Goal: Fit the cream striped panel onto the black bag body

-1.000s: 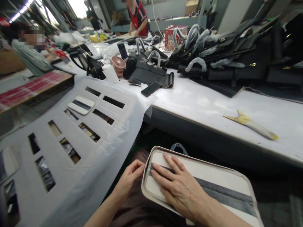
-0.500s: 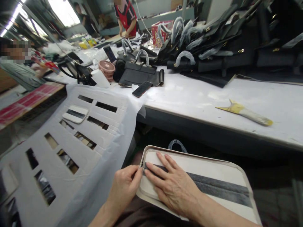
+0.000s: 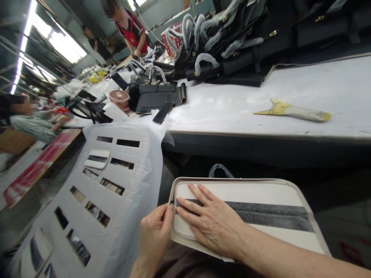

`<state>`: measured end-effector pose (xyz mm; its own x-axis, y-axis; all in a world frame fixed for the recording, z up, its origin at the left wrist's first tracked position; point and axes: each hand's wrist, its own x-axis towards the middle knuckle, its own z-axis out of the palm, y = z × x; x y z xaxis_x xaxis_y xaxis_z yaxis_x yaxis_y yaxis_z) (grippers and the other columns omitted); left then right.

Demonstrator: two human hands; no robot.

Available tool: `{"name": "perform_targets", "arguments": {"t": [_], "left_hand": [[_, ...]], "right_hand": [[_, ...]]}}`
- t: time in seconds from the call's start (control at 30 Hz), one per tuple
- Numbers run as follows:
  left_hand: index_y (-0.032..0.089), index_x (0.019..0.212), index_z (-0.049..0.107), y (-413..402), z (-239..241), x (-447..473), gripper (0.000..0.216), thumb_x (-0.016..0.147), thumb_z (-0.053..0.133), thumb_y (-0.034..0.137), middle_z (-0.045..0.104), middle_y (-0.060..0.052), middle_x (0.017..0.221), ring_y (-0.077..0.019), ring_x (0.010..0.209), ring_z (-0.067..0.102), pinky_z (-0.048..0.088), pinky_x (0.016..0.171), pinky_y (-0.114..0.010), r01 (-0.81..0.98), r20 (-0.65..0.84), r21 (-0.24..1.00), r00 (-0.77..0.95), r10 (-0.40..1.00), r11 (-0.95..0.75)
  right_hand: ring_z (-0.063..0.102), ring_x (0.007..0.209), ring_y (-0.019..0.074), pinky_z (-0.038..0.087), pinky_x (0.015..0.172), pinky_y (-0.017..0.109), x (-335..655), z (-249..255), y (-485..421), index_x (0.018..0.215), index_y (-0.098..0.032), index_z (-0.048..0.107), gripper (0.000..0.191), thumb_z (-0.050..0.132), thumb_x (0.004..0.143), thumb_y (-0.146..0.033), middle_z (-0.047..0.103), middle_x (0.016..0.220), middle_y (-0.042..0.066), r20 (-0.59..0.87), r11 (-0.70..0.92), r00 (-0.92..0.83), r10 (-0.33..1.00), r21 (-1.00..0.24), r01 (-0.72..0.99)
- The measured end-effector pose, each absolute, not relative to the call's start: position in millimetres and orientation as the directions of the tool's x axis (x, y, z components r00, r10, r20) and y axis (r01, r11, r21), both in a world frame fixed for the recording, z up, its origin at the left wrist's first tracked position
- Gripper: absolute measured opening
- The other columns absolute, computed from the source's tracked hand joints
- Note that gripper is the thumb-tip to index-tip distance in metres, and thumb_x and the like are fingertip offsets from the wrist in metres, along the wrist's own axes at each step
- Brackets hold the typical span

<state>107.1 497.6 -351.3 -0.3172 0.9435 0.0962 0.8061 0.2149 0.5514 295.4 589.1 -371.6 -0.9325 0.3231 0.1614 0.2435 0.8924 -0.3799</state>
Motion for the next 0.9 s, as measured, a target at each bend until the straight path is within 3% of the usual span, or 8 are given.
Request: {"name": "perform_targets", "arguments": {"t": [0.23, 0.37, 0.5, 0.6, 0.73, 0.9], "left_hand": [[0.017, 0.074, 0.061, 497, -352, 113, 0.032, 0.097, 0.040, 0.025, 0.061, -0.004, 0.069, -0.0145, 0.062, 0.056, 0.033, 0.062, -0.028, 0.866, 0.065, 0.452, -0.274, 0.959, 0.217], [0.018, 0.076, 0.065, 500, -337, 107, 0.033, 0.097, 0.044, 0.031, 0.062, -0.004, 0.071, -0.0151, 0.066, 0.057, 0.035, 0.063, -0.027, 0.793, -0.079, 0.552, -0.260, 0.962, 0.259], [0.017, 0.069, 0.068, 504, -329, 92, 0.042, 0.095, 0.049, 0.044, 0.063, -0.005, 0.078, -0.0161, 0.072, 0.058, 0.041, 0.066, -0.025, 0.596, -0.228, 0.743, -0.203, 0.952, 0.305], [0.014, 0.064, 0.067, 508, -335, 82, 0.047, 0.089, 0.057, 0.052, 0.062, -0.006, 0.076, -0.0171, 0.072, 0.056, 0.044, 0.066, -0.026, 0.339, -0.365, 0.834, -0.253, 0.896, 0.435], [0.010, 0.072, 0.070, 514, -343, 74, 0.044, 0.078, 0.072, 0.053, 0.064, -0.008, 0.076, -0.0173, 0.073, 0.057, 0.048, 0.071, -0.028, -0.004, -0.568, 0.812, -0.234, 0.789, 0.584], [0.011, 0.076, 0.064, 521, -344, 66, 0.041, 0.069, 0.083, 0.046, 0.064, -0.006, 0.078, -0.0156, 0.073, 0.059, 0.050, 0.072, -0.029, -0.156, -0.696, 0.718, -0.167, 0.699, 0.678]], "right_hand": [[0.004, 0.148, 0.0321, 0.008, 0.121, 0.051, 296, -372, 589, 0.152, -0.026, 0.030, 0.059, 0.047, 0.096, -0.027, 0.030, 0.156, -0.006, 0.182, 0.884, -0.927, 0.329, -0.404, 0.234], [0.007, 0.148, 0.0305, 0.011, 0.122, 0.050, 298, -372, 589, 0.151, -0.026, 0.033, 0.059, 0.049, 0.094, -0.027, 0.035, 0.154, -0.004, 0.223, 0.884, -0.915, 0.337, -0.411, 0.225], [0.008, 0.148, 0.0304, 0.011, 0.122, 0.051, 298, -371, 589, 0.151, -0.026, 0.035, 0.059, 0.050, 0.094, -0.026, 0.036, 0.154, -0.004, 0.230, 0.885, -0.914, 0.336, -0.409, 0.222], [0.007, 0.148, 0.0312, 0.010, 0.122, 0.051, 298, -370, 589, 0.151, -0.027, 0.033, 0.059, 0.048, 0.094, -0.026, 0.032, 0.156, -0.005, 0.206, 0.884, -0.920, 0.332, -0.407, 0.228], [0.005, 0.148, 0.0324, 0.008, 0.121, 0.051, 298, -371, 588, 0.152, -0.027, 0.030, 0.060, 0.046, 0.095, -0.026, 0.029, 0.157, -0.006, 0.172, 0.880, -0.927, 0.333, -0.410, 0.240], [0.005, 0.148, 0.0331, 0.011, 0.121, 0.052, 297, -374, 588, 0.152, -0.027, 0.031, 0.060, 0.048, 0.094, -0.026, 0.028, 0.157, -0.004, 0.175, 0.882, -0.929, 0.326, -0.411, 0.232]]}}
